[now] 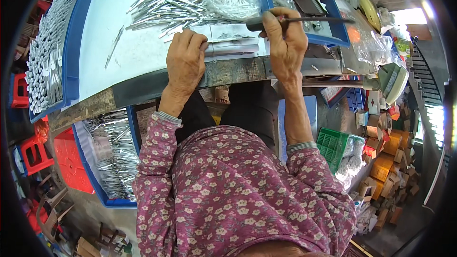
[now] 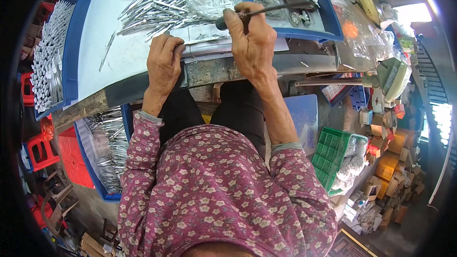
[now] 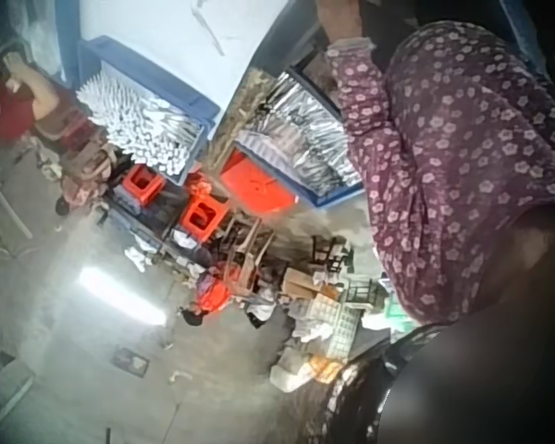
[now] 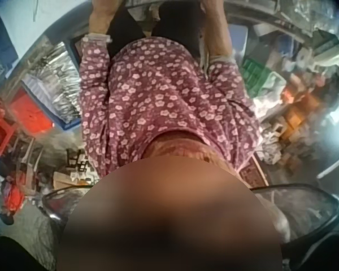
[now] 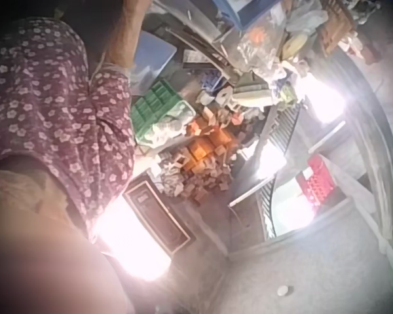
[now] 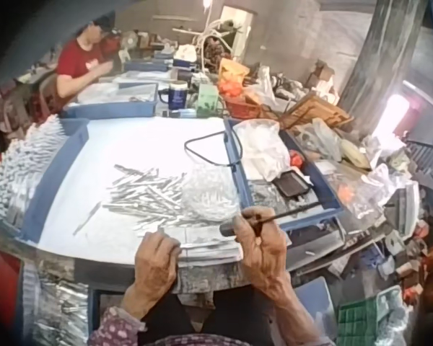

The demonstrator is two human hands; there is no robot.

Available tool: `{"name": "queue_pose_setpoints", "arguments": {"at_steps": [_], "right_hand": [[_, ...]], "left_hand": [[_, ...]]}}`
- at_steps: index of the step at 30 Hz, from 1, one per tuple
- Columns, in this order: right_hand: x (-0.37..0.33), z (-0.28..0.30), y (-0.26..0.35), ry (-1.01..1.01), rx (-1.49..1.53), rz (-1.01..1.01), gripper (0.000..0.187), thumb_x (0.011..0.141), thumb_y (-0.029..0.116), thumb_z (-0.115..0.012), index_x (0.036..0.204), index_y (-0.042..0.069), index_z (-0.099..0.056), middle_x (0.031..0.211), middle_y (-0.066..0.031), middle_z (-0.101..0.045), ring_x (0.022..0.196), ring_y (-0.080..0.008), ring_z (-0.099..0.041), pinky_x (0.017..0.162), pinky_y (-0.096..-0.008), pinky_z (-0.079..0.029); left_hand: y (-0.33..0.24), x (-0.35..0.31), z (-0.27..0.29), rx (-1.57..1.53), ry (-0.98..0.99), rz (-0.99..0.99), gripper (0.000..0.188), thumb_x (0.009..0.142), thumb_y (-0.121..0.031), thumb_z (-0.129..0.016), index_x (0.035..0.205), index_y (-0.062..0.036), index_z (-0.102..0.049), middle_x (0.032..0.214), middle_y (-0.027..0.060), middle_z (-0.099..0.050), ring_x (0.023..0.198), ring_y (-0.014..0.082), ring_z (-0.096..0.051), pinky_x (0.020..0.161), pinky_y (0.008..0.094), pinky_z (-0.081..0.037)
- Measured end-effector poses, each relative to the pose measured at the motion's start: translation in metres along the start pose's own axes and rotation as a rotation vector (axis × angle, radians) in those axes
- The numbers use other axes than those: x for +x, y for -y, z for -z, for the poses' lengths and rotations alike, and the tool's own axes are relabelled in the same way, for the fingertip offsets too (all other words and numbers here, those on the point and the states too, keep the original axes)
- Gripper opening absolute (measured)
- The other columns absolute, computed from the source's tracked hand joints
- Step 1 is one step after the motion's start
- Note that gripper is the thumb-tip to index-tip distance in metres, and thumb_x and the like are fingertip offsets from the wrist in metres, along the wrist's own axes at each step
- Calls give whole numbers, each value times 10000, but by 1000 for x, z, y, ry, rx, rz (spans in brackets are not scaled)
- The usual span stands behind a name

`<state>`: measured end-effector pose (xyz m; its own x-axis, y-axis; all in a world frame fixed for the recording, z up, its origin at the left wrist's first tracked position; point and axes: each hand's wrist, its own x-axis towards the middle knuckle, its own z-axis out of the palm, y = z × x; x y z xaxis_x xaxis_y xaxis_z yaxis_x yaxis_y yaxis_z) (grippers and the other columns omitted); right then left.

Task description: Assembling and soldering small metal components on a workbench using a soldering iron and a jig.

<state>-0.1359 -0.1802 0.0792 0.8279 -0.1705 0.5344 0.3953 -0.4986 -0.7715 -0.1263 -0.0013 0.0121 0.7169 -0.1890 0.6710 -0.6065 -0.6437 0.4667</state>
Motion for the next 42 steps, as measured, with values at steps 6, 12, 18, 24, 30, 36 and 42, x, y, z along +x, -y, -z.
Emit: {"name": "queue_pose_setpoints", "arguments": {"at_steps": [6, 12, 18, 24, 30, 36, 42], "right_hand": [[-8, -10, -8, 321, -328, 18, 213, 821, 179, -607, 896, 5, -511, 642, -158, -592, 569, -323, -590, 519, -368, -449], [-4, -2, -30, 150, -94, -167, 217, 849, 231, -587, 892, 22, -545, 645, -100, -593, 573, -192, -569, 538, -330, -423], [24, -3, -22, 142, -130, -56, 223, 842, 235, -560, 900, 20, -554, 684, -131, -590, 634, -266, -580, 623, -344, -434], [58, -38, -52, 302, -510, 85, 159, 752, 88, -492, 863, 16, -580, 763, -180, -603, 707, -324, -586, 636, -373, -441], [67, -66, -80, 421, -813, 94, 212, 740, 220, -517, 712, 17, -571, 754, -205, -602, 710, -384, -590, 648, -460, -465], [79, -68, -85, 499, -853, -16, 232, 702, 215, -529, 753, 9, -622, 782, -217, -617, 762, -391, -600, 689, -459, -466], [79, -69, -90, 510, -807, -34, 255, 667, 229, -546, 757, 7, -634, 750, -221, -617, 744, -380, -611, 670, -429, -476]], "left_hand": [[-4, 1, 1, 24, 32, -2, 153, 686, 13, -632, 783, -46, -530, 763, 74, -475, 715, 251, -476, 629, 340, -412], [-1, -2, 3, -68, -17, 43, 130, 697, 25, -609, 784, -32, -531, 758, 93, -482, 714, 268, -480, 629, 353, -405], [10, -6, 32, -125, -129, 189, 73, 736, 38, -570, 792, -2, -545, 761, 126, -518, 724, 294, -507, 642, 357, -412], [47, -30, 84, -32, -254, 471, 43, 812, -25, -555, 837, 9, -561, 782, 105, -536, 701, 220, -527, 638, 293, -421], [92, -54, 111, 158, -395, 617, 87, 793, -66, -583, 835, 9, -570, 802, 133, -563, 712, 261, -545, 657, 337, -429], [107, -55, 111, 384, -335, 647, 91, 791, -128, -584, 814, -41, -574, 807, 130, -579, 765, 321, -551, 675, 413, -410], [110, -55, 111, 485, -134, 704, 158, 785, -150, -583, 914, -60, -565, 920, 96, -550, 890, 294, -516, 743, 435, -387]]}}
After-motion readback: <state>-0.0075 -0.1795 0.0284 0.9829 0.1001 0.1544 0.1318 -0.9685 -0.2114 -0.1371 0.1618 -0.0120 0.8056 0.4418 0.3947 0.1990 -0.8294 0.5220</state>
